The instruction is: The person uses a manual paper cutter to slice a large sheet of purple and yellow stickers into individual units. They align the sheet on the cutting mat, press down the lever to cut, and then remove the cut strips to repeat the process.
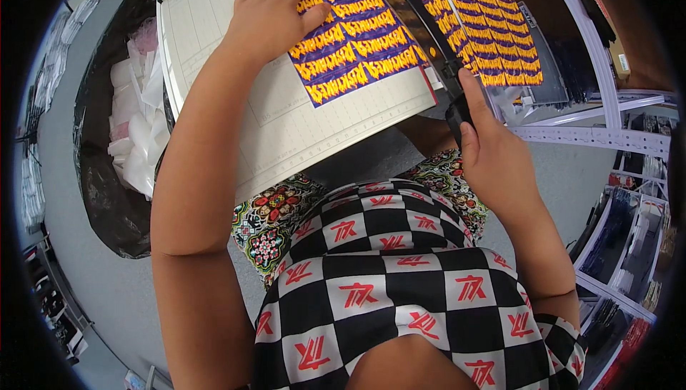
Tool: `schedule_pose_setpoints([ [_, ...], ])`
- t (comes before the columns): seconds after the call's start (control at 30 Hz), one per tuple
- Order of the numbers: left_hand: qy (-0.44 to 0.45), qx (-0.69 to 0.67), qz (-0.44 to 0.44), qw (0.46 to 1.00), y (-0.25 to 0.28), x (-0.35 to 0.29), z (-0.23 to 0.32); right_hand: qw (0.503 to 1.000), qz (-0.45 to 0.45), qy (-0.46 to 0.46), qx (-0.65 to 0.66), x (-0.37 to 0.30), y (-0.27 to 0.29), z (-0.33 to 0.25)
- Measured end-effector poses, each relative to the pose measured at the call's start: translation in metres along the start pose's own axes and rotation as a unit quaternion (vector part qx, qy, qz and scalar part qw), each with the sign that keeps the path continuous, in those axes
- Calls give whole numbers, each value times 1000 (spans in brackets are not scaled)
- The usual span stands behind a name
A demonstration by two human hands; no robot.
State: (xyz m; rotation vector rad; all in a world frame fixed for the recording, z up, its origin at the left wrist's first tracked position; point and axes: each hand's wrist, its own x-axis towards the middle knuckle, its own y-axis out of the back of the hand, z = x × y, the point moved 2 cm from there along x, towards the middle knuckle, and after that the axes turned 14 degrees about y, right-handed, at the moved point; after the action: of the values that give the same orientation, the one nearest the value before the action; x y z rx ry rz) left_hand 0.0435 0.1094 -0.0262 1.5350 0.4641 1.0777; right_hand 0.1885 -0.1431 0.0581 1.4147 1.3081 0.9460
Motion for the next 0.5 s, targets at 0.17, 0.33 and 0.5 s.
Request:
schedule_pose_setpoints([
  [0.17, 10, 5, -13, 1000, 3, 0, 4, 1000, 8, 6, 2, -1, -4, 3],
  [0.33, 17, -42, -6, 999, 9, -1, 8, 998, 25, 34, -50, -1, -8, 6],
  [0.5, 19, -37, -2, 999, 7, 0, 7, 999, -2, 8, -51, -1, -10, 6],
])
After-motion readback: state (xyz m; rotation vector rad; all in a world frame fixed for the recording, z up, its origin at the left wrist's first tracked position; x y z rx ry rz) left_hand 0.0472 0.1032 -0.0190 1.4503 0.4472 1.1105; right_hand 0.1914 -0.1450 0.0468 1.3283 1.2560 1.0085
